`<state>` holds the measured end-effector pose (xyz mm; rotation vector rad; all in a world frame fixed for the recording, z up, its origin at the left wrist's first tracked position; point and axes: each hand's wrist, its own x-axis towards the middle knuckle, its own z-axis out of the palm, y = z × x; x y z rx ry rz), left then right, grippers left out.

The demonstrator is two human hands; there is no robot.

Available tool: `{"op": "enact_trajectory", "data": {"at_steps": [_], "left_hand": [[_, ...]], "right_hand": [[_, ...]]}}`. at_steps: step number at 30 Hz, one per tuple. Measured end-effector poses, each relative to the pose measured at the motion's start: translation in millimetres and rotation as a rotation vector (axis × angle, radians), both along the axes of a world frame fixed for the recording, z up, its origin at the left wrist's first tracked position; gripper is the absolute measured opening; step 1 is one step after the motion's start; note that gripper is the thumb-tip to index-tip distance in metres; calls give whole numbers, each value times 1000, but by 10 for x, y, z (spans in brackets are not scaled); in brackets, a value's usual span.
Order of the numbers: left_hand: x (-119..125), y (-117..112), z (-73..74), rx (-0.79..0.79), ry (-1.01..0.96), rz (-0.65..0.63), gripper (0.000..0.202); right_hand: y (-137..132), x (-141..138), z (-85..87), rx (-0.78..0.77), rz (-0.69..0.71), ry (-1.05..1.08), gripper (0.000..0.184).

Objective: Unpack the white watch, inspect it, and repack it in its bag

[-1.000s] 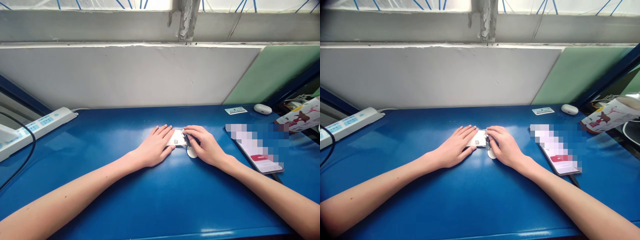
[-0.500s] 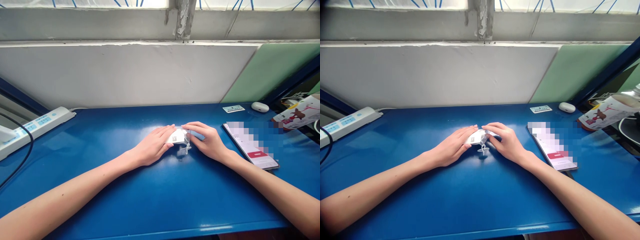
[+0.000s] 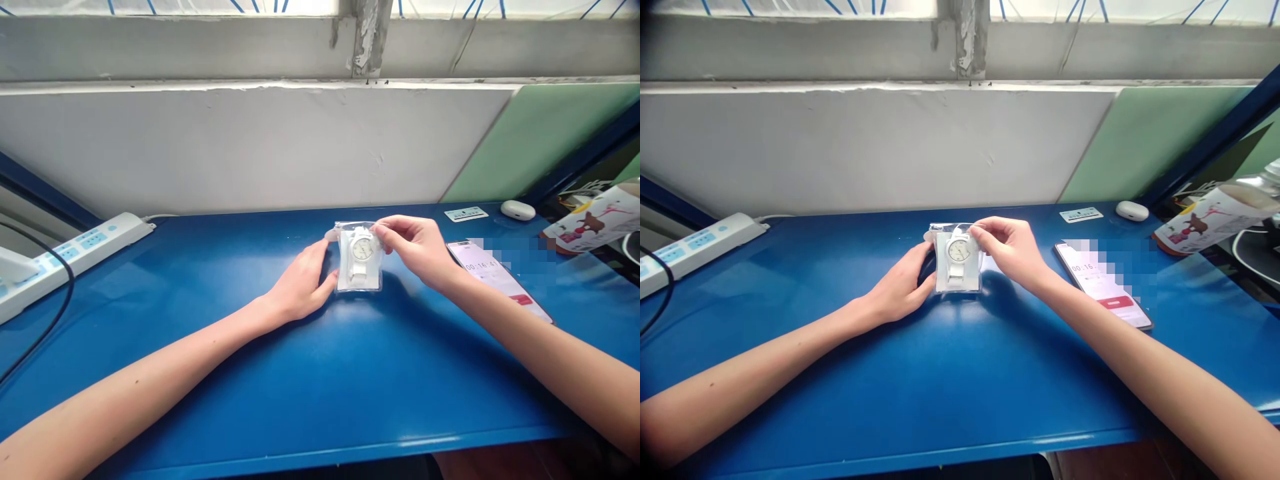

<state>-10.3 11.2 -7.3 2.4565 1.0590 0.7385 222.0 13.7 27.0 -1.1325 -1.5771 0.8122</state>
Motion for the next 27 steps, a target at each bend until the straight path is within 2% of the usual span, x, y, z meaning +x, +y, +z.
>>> {"op": "enact_trajectory", "data": {"at_steps": [2,4,6,9,11,16,20,24,27], "left_hand": [[-1,-5,-37,51,-8,102,67],[-6,-10,-49,74,-14,144,71],[-14,-18,-28,85,-13,104,69],[-21,-35,30,136,13,-54,69],[-18,-46,54,185,53,-116,74],[0,-52,51,154,164,-138,87],[5,-40,50,67,224,-129,85],[13,-27,41,70,246,-93,93],[32,-41,40,58,284,-65,99]], "right_hand": [[49,-45,-71,-84,37,44,23],[71,-70,-159,-134,38,74,26],[69,-79,-234,-162,31,92,29],[53,-80,-303,-197,46,100,33],[52,-79,-330,-216,53,90,35],[55,-56,-369,-210,88,40,35],[-52,14,-346,-161,192,-174,42],[-211,123,-301,71,271,-609,73],[-247,192,-310,121,333,-786,79]]}}
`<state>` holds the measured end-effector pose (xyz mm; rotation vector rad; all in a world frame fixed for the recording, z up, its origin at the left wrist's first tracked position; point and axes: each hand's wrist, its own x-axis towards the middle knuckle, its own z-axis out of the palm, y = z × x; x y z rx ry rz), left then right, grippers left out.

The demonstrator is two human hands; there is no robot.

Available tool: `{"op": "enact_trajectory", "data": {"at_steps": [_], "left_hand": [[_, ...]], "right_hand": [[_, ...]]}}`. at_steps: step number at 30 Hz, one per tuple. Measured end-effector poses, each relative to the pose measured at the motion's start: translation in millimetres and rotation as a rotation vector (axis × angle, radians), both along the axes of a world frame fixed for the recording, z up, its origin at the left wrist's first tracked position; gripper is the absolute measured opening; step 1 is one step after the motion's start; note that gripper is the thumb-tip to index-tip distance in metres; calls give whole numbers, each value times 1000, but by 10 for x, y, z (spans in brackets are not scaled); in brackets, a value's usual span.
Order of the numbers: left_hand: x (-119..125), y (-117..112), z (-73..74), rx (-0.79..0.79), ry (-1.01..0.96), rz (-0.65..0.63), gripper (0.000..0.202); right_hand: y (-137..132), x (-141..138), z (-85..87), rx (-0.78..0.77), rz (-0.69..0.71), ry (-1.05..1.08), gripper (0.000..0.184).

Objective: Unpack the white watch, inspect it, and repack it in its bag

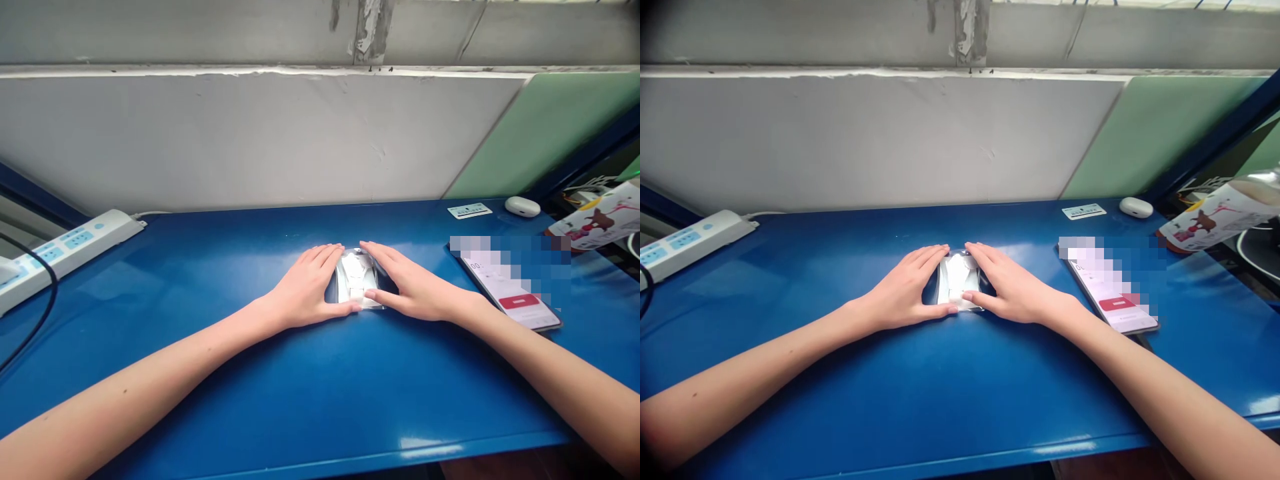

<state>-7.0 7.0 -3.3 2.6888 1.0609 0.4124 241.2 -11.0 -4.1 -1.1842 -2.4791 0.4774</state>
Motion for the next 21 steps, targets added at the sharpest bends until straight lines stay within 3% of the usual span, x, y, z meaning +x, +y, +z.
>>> {"op": "enact_trajectory", "data": {"at_steps": [6,12,21], "left_hand": [[23,-51,53,-3,127,101,102],[-127,98,95,-12,120,-79,103],[-171,163,31,-28,7,-97,104]], "right_hand": [[65,24,-78,58,62,-84,89],[99,71,-93,50,42,-65,100],[135,110,-50,25,63,-91,100]]}}
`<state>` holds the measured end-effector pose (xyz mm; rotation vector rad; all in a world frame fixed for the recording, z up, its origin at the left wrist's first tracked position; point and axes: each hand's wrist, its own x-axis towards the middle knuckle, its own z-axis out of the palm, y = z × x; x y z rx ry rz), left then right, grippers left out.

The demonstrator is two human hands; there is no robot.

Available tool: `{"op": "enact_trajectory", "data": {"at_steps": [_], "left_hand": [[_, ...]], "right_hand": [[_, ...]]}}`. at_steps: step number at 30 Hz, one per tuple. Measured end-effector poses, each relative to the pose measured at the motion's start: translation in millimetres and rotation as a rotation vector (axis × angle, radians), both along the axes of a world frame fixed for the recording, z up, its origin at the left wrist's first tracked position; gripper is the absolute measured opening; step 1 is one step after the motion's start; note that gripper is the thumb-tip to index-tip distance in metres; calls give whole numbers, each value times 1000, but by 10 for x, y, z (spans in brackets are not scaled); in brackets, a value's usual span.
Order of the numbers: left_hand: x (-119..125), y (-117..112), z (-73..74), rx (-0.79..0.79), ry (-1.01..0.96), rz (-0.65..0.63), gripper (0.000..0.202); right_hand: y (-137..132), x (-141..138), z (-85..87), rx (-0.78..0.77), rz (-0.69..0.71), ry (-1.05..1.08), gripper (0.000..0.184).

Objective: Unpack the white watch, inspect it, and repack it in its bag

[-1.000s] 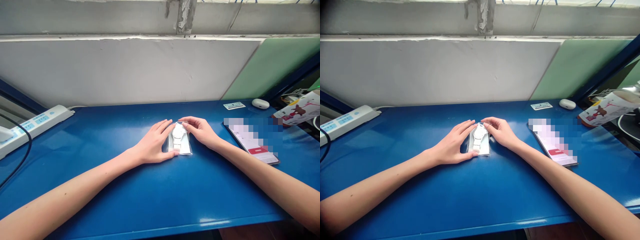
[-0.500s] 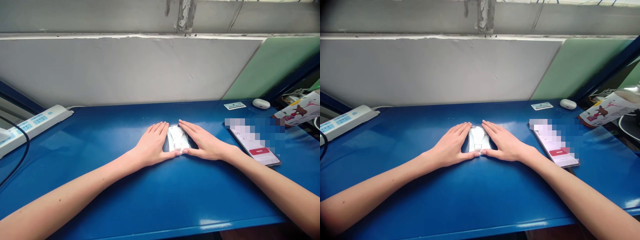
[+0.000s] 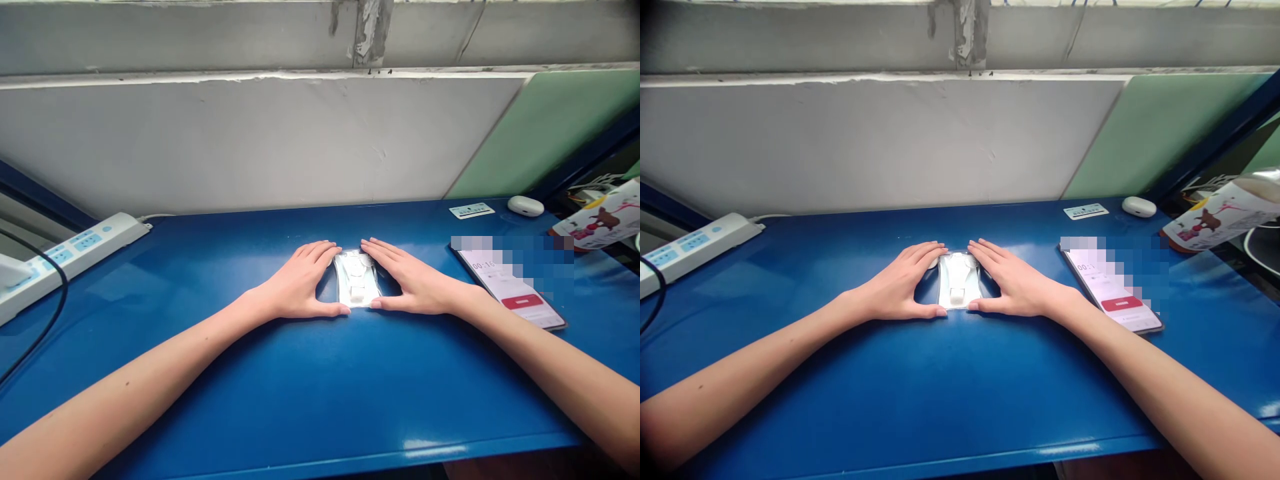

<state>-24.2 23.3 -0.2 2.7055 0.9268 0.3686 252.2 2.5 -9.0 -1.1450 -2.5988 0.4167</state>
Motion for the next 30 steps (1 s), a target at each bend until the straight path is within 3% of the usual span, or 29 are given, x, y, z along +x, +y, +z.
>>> {"op": "enact_trajectory", "data": {"at_steps": [7,17,30], "left_hand": [[-4,-5,-8,-2,-32,6,100],[-1,-13,-10,5,10,16,106],[-5,-13,-1,5,15,14,104]], "right_hand": [[5,9,-86,48,2,17,99],[-14,13,25,-17,-24,-58,102],[-9,7,-7,7,-36,-116,102]]}}
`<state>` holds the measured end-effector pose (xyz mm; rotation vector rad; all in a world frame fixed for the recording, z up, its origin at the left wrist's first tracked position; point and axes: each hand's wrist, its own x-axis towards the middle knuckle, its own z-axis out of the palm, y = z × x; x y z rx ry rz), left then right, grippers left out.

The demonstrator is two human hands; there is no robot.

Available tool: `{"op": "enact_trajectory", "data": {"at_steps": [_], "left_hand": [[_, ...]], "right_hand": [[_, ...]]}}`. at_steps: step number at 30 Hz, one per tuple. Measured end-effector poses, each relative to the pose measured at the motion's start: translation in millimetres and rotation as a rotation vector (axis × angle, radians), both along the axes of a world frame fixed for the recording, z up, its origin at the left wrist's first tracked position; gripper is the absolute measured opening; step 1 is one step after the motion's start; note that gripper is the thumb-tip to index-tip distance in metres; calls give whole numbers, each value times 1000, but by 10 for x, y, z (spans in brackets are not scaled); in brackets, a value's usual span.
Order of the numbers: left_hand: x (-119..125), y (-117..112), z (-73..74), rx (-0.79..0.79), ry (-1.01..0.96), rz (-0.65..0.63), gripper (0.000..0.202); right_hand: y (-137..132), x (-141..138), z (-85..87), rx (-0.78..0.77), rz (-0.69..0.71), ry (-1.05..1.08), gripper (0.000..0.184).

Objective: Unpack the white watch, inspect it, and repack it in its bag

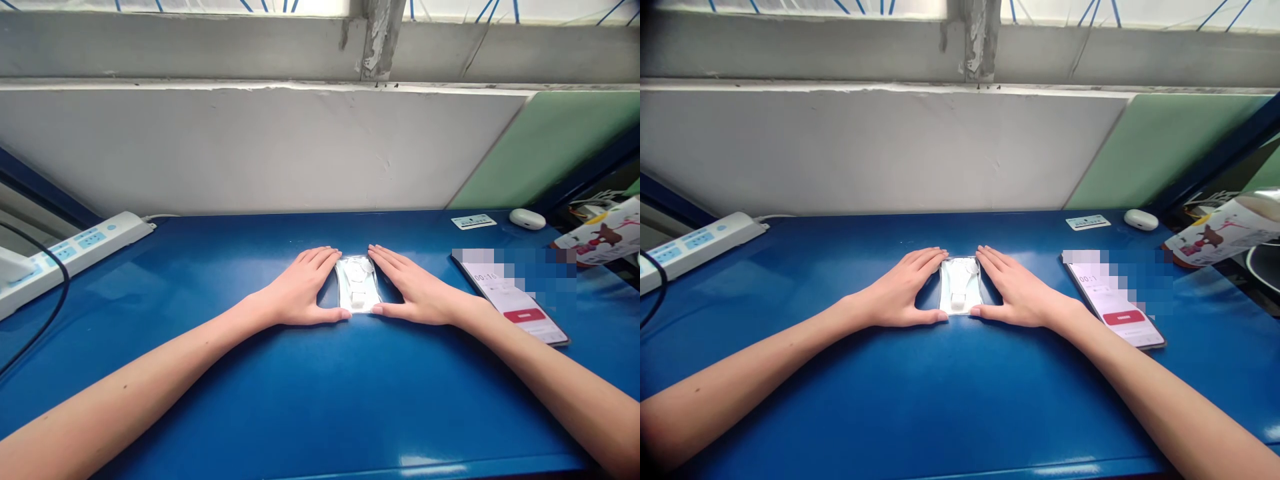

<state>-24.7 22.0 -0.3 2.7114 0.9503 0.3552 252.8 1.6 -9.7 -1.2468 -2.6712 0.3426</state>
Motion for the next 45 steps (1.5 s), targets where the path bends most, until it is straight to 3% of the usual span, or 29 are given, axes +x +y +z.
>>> {"op": "enact_trajectory", "data": {"at_steps": [12,15,20,25,29,31,33,35,45], "left_hand": [[1,-9,4,0,-14,-3,98],[-4,-12,0,8,-23,-7,92],[-6,-10,-10,17,-31,-10,67],[5,-6,-20,-1,-45,81,48],[8,-6,-11,-12,-35,63,66],[7,-7,-8,-12,-23,59,76],[7,-8,-9,-7,-17,66,75],[8,-9,-11,-3,-15,73,72],[24,-14,-20,-8,-6,99,72]], "right_hand": [[-20,-29,51,-37,-17,19,97],[-49,-44,84,10,-73,57,81],[-75,-102,132,161,-239,187,31],[-56,-106,155,193,-259,303,34],[-10,-33,170,192,-165,298,15],[15,19,178,165,-88,239,36],[36,70,180,113,-19,151,59],[52,110,174,59,5,83,71],[70,140,155,-15,-26,80,80]]}}
